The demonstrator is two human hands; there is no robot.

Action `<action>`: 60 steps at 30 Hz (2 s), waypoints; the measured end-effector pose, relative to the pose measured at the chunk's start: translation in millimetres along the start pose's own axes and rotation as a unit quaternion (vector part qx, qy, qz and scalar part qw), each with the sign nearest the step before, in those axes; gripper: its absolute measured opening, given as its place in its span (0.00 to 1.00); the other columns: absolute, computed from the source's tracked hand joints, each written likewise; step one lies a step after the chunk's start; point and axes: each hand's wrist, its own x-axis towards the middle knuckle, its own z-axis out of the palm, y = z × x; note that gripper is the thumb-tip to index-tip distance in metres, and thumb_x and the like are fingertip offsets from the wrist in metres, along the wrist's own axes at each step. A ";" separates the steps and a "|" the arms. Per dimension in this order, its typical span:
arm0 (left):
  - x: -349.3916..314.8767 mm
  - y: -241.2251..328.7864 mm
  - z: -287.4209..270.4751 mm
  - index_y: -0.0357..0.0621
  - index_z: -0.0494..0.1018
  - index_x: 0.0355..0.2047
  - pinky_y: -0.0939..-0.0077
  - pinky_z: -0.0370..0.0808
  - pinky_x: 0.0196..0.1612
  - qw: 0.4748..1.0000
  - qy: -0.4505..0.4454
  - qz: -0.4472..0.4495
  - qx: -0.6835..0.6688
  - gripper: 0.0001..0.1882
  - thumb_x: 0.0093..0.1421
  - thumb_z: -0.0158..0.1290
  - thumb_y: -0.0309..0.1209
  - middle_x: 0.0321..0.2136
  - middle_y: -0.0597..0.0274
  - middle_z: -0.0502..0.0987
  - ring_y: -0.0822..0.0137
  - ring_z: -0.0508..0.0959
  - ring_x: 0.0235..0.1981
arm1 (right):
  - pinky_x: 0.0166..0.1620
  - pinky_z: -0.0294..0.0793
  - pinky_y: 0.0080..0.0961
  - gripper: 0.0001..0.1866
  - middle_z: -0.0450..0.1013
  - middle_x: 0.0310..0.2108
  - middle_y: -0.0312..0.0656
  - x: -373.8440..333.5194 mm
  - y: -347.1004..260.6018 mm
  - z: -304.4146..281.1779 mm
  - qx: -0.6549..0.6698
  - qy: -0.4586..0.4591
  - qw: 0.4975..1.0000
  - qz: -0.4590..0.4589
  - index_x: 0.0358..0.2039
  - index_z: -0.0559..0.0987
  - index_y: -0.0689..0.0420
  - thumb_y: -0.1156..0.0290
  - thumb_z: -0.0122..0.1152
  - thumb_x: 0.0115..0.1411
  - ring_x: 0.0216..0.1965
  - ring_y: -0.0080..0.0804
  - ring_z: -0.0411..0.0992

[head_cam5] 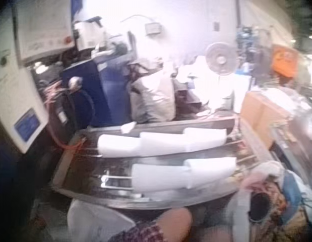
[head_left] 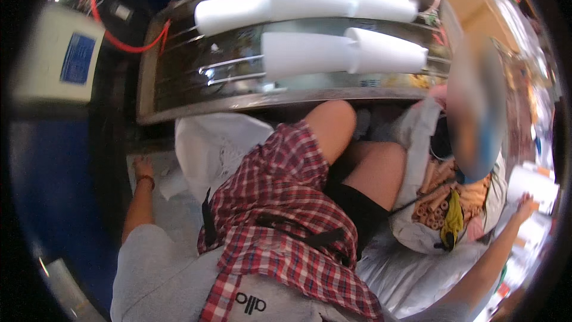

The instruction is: The person assembles white plastic cones by attaching wooden handles and small components, using a power drill and a cloth.

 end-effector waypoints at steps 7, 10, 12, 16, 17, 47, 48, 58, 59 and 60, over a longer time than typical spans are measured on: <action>-95.7 -49.7 141.3 0.35 0.68 0.46 0.59 0.70 0.47 0.954 -0.183 0.011 0.235 0.22 0.57 0.53 0.39 0.46 0.45 0.70 0.50 0.72 0.46 | 0.43 0.72 0.37 0.40 0.63 0.55 0.50 -28.8 -145.0 33.1 -0.321 -0.004 0.944 -0.080 0.57 0.62 0.62 0.51 0.62 0.51 0.50 0.46 0.66; -103.9 -18.0 200.0 0.35 0.71 0.42 0.57 0.72 0.44 0.885 -0.183 0.249 0.347 0.21 0.56 0.53 0.41 0.44 0.46 0.73 0.48 0.74 0.43 | 0.50 0.66 0.31 0.38 0.60 0.57 0.50 -86.4 -133.3 45.3 -0.498 -0.119 0.818 -0.262 0.61 0.56 0.60 0.57 0.58 0.56 0.52 0.41 0.66; -130.3 34.9 204.5 0.36 0.73 0.40 0.56 0.72 0.42 0.825 -0.216 0.339 0.397 0.21 0.56 0.52 0.43 0.42 0.46 0.74 0.48 0.76 0.41 | 0.48 0.67 0.26 0.38 0.62 0.55 0.48 -163.7 -141.0 93.4 -0.315 -0.245 0.913 -0.085 0.64 0.51 0.58 0.61 0.56 0.59 0.49 0.34 0.68; -134.9 19.8 241.9 0.36 0.73 0.38 0.56 0.72 0.42 0.790 -0.332 0.334 0.392 0.21 0.57 0.51 0.44 0.40 0.46 0.75 0.48 0.76 0.40 | 0.54 0.63 0.29 0.34 0.56 0.59 0.48 -317.7 -197.8 172.0 -0.412 -0.343 0.835 -0.123 0.64 0.50 0.57 0.68 0.53 0.62 0.56 0.37 0.61; -132.0 22.4 252.3 0.36 0.73 0.38 0.56 0.72 0.42 0.784 -0.350 0.340 0.384 0.21 0.57 0.51 0.44 0.39 0.46 0.75 0.48 0.76 0.40 | 0.55 0.62 0.31 0.33 0.57 0.58 0.48 -351.3 -213.7 181.8 -0.353 -0.359 0.849 -0.161 0.64 0.51 0.55 0.70 0.53 0.61 0.58 0.38 0.59; -87.3 47.0 68.3 0.41 0.64 0.55 0.59 0.69 0.53 0.659 -0.134 -0.167 -0.721 0.34 0.61 0.41 0.58 0.53 0.55 0.70 0.57 0.71 0.51 | 0.59 0.57 0.41 0.28 0.63 0.56 0.45 -736.0 -224.9 289.1 0.042 -0.705 0.542 -0.456 0.53 0.66 0.59 0.65 0.60 0.53 0.56 0.43 0.62; -93.8 71.7 56.2 0.41 0.62 0.56 0.60 0.69 0.54 0.659 -0.172 -0.174 -0.712 0.36 0.60 0.41 0.58 0.54 0.57 0.68 0.58 0.70 0.53 | 0.60 0.54 0.44 0.29 0.62 0.56 0.46 -741.3 -230.6 289.5 0.066 -0.680 0.539 -0.493 0.54 0.66 0.58 0.65 0.60 0.52 0.57 0.43 0.61; -187.9 184.9 127.3 0.39 0.63 0.56 0.63 0.68 0.54 0.661 -0.502 -0.027 -0.557 0.35 0.63 0.34 0.57 0.52 0.54 0.70 0.56 0.71 0.51 | 0.62 0.38 0.59 0.42 0.69 0.45 0.50 -746.0 -183.4 284.9 -0.019 -0.659 0.535 -0.529 0.61 0.54 0.67 0.62 0.58 0.48 0.49 0.40 0.67; -190.6 175.6 131.5 0.40 0.60 0.58 0.62 0.65 0.56 0.660 -0.511 0.008 -0.551 0.35 0.63 0.32 0.57 0.54 0.54 0.67 0.55 0.69 0.53 | 0.63 0.35 0.60 0.44 0.71 0.41 0.50 -751.3 -176.8 285.6 -0.030 -0.653 0.523 -0.547 0.61 0.50 0.69 0.62 0.58 0.48 0.47 0.42 0.70; -192.4 173.8 132.3 0.41 0.60 0.58 0.62 0.65 0.56 0.654 -0.523 0.023 -0.546 0.35 0.63 0.32 0.57 0.54 0.54 0.67 0.55 0.69 0.53 | 0.63 0.33 0.60 0.44 0.71 0.40 0.50 -750.5 -175.2 286.6 -0.024 -0.685 0.507 -0.523 0.61 0.50 0.69 0.62 0.57 0.49 0.46 0.43 0.71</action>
